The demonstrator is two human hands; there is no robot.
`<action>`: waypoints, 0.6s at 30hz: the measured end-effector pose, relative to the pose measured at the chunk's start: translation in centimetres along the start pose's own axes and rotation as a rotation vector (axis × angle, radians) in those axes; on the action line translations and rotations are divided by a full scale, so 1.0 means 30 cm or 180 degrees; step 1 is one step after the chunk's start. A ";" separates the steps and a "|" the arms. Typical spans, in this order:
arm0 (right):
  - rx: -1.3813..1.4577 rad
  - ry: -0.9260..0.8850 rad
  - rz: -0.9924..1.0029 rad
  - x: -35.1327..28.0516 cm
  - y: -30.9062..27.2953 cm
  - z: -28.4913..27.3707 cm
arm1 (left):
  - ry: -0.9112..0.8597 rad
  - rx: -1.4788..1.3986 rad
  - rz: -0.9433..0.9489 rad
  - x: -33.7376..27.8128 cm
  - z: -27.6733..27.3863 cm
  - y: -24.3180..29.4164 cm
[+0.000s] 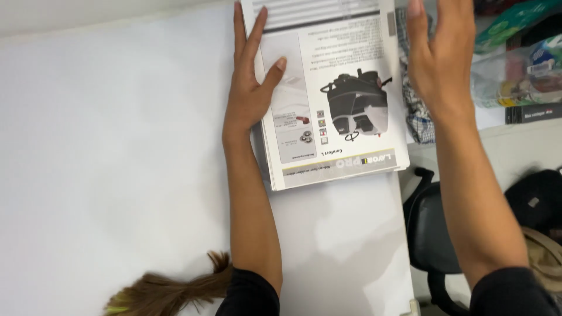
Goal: The person moves a stack of papers to the side, wipes the white table surface with a cloth, and then sweeps the table with a small broom. The person then places the stack of papers back onto the cleaned table.
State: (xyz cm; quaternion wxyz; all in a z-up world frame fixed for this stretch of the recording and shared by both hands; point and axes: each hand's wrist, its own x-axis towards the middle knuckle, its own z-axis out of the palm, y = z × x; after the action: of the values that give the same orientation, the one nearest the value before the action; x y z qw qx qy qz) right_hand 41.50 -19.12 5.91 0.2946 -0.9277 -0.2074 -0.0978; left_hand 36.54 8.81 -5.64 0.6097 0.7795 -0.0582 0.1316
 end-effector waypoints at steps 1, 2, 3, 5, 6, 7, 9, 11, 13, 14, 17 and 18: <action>0.0248 0.0277 0.0016 -0.027 -0.038 -0.022 | 0.0060 -0.0008 -0.0027 -0.009 0.007 0.005; 0.0259 0.0298 -0.0009 -0.035 -0.006 -0.011 | 0.0075 0.0010 -0.0001 -0.002 -0.014 0.008; 0.0359 0.0516 -0.0133 -0.066 0.036 -0.011 | 0.0054 0.0077 0.0062 -0.006 -0.008 0.004; 0.0402 0.0740 -0.0224 -0.146 0.280 0.060 | -0.0004 0.0087 0.0126 -0.011 0.003 -0.006; 0.0039 0.0741 -0.0063 -0.189 0.473 0.114 | -0.0008 -0.0013 0.0136 -0.010 0.004 -0.012; -0.0302 0.0732 0.0098 -0.222 0.657 0.174 | -0.0008 -0.0096 0.0132 -0.015 -0.004 -0.024; -0.0940 0.0495 -0.0241 -0.292 0.722 0.240 | -0.0025 -0.0213 0.0011 -0.020 0.005 0.001; -0.1512 0.0256 -0.0667 -0.321 0.772 0.290 | 0.0041 -0.0270 -0.0112 -0.016 0.004 -0.011; -0.1268 0.0337 0.0262 -0.366 0.799 0.316 | 0.0071 0.0064 0.0027 -0.033 0.002 -0.057; -0.1215 0.0281 0.0231 -0.369 0.746 0.295 | 0.0113 0.0106 -0.0030 -0.055 -0.004 -0.067; -0.0013 0.1596 0.0343 -0.282 0.594 0.146 | 0.0209 -0.0144 0.0050 -0.021 0.013 -0.065; 0.0261 0.1777 0.0039 -0.227 0.522 0.090 | 0.0223 -0.0052 0.0042 -0.009 0.010 -0.040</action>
State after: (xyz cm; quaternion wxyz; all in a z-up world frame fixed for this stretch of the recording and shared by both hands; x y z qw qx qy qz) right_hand 42.49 -31.35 -6.25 0.3781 -0.8534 -0.1165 -0.3393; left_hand 36.61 8.80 -6.91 0.6168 0.7690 -0.0431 0.1624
